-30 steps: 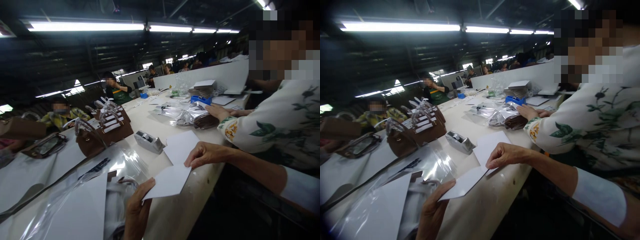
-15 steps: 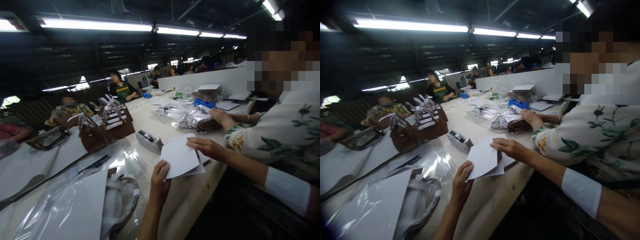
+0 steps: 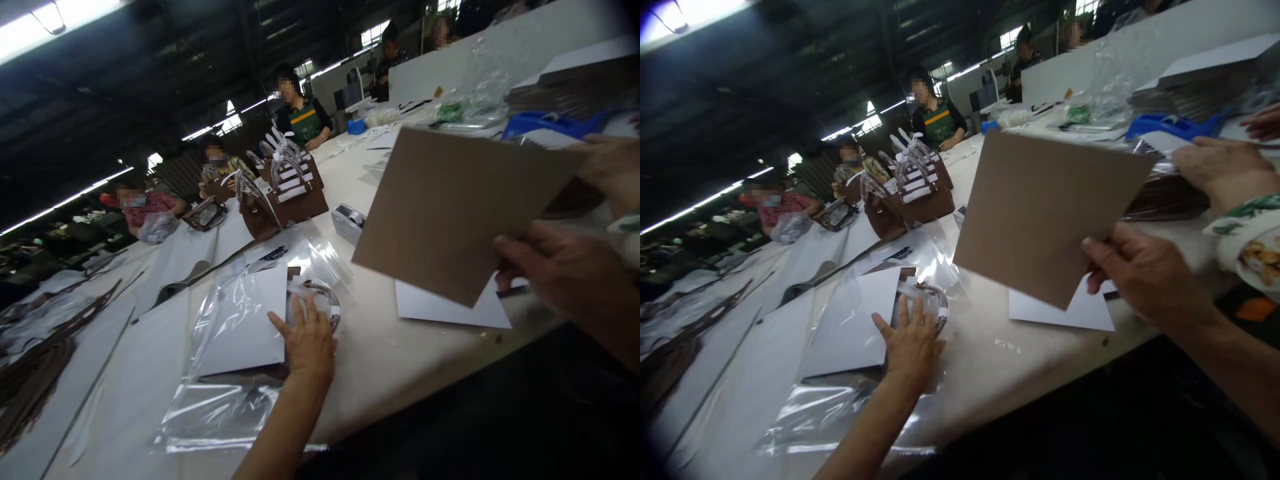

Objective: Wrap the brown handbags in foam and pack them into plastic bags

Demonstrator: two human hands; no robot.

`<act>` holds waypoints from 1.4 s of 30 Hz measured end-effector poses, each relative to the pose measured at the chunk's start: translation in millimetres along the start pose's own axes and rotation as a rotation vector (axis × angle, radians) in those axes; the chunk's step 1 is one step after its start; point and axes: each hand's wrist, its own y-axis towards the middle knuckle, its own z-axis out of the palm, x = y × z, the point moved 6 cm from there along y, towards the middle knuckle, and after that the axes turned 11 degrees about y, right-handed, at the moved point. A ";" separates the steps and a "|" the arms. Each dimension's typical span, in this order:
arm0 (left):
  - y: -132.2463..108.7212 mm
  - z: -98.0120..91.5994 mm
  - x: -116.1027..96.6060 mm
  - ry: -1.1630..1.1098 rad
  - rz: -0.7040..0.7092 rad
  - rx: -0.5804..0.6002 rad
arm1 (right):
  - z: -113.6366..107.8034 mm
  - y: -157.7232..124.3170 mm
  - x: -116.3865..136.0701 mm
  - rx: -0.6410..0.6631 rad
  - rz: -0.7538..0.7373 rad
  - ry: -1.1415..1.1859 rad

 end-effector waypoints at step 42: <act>-13.5 -5.0 69.3 -0.320 -0.080 0.121 | 179.4 -59.8 -31.7 0.448 0.787 0.587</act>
